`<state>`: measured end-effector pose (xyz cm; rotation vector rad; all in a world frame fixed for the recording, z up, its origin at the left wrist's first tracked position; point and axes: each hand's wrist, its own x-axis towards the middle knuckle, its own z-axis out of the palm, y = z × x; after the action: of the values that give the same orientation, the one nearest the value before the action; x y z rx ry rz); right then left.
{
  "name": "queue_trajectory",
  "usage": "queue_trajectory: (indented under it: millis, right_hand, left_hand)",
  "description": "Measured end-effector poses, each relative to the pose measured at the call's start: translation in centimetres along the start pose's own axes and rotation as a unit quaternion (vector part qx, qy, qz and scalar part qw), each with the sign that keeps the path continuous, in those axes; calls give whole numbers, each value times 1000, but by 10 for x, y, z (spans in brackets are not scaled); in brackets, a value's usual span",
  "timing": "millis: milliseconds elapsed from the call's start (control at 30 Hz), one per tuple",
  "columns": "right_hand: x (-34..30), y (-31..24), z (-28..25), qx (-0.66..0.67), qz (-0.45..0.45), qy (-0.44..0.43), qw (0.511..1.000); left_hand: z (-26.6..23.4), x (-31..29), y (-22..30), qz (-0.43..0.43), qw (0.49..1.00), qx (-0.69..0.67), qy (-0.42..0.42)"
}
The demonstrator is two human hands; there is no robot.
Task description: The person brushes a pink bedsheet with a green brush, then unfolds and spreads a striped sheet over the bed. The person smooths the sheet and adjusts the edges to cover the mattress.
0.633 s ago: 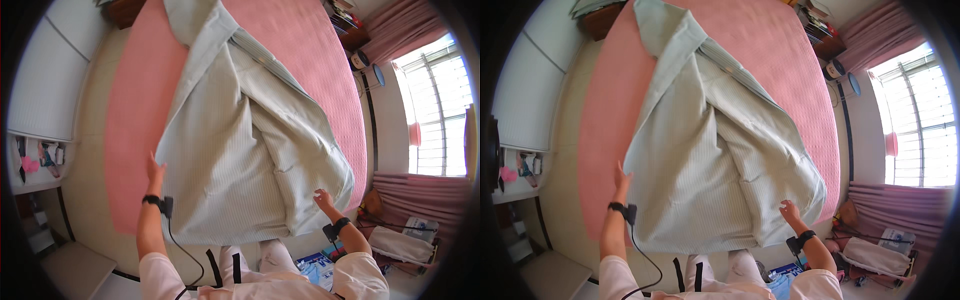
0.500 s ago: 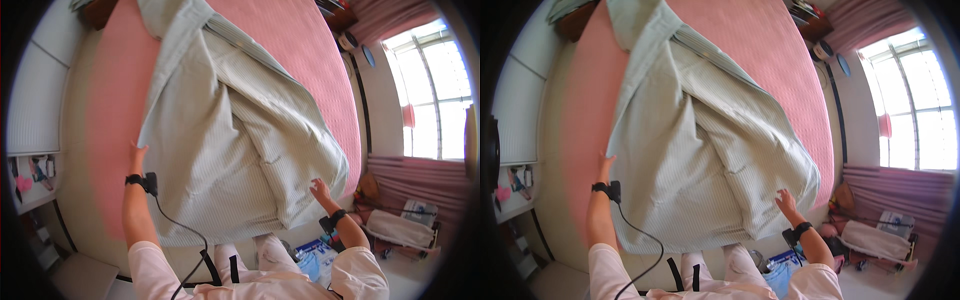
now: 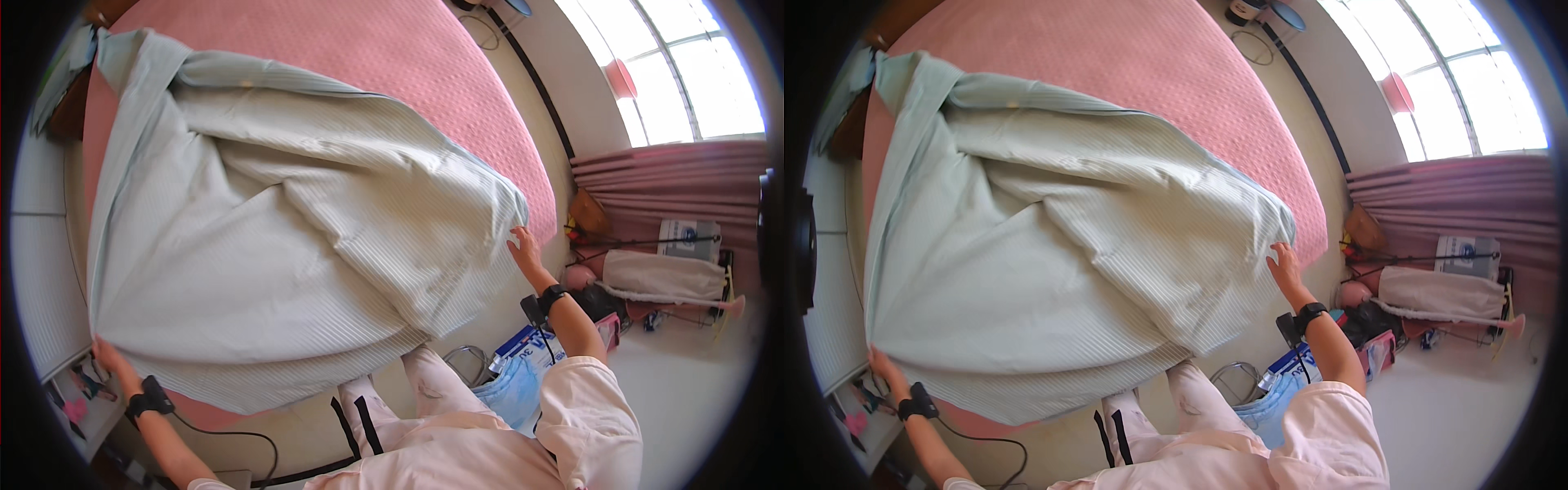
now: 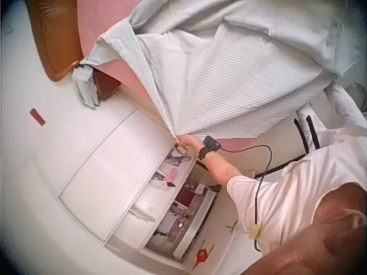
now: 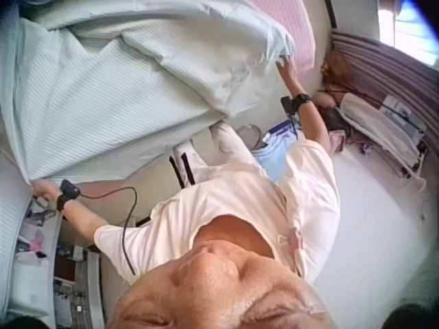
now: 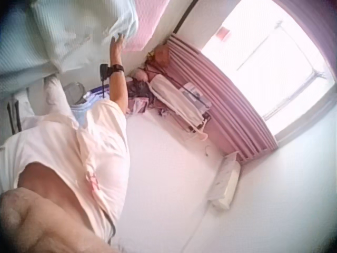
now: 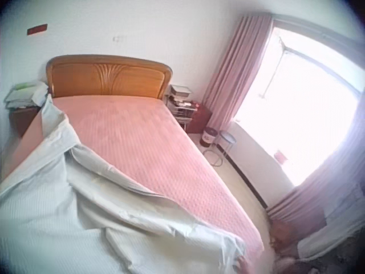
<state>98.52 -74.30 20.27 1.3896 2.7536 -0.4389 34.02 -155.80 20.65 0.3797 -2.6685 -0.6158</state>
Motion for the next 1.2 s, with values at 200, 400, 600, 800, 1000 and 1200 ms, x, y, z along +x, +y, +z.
queue_trajectory:
  millis: [200,400,600,800,1000,1200]
  right_hand:
    - [-38,76,-3,4,66,19,998]
    - [-107,155,-18,5,108,-65,992]
    - [-221,231,-39,118,232,-33,965]
    - [-363,268,-48,95,305,-57,946]
    - [-460,307,-74,124,308,12,943]
    - [-482,391,-78,144,371,-7,917]
  left_hand:
    - [-38,-28,33,147,947,132,-253]
    - [94,-240,98,254,926,54,-272]
    - [121,-495,235,8,773,-182,-607]
    - [89,-605,360,-159,662,-240,-692]
    - [68,-639,403,-207,581,-254,-745]
    - [72,-654,460,-267,561,-309,-720]
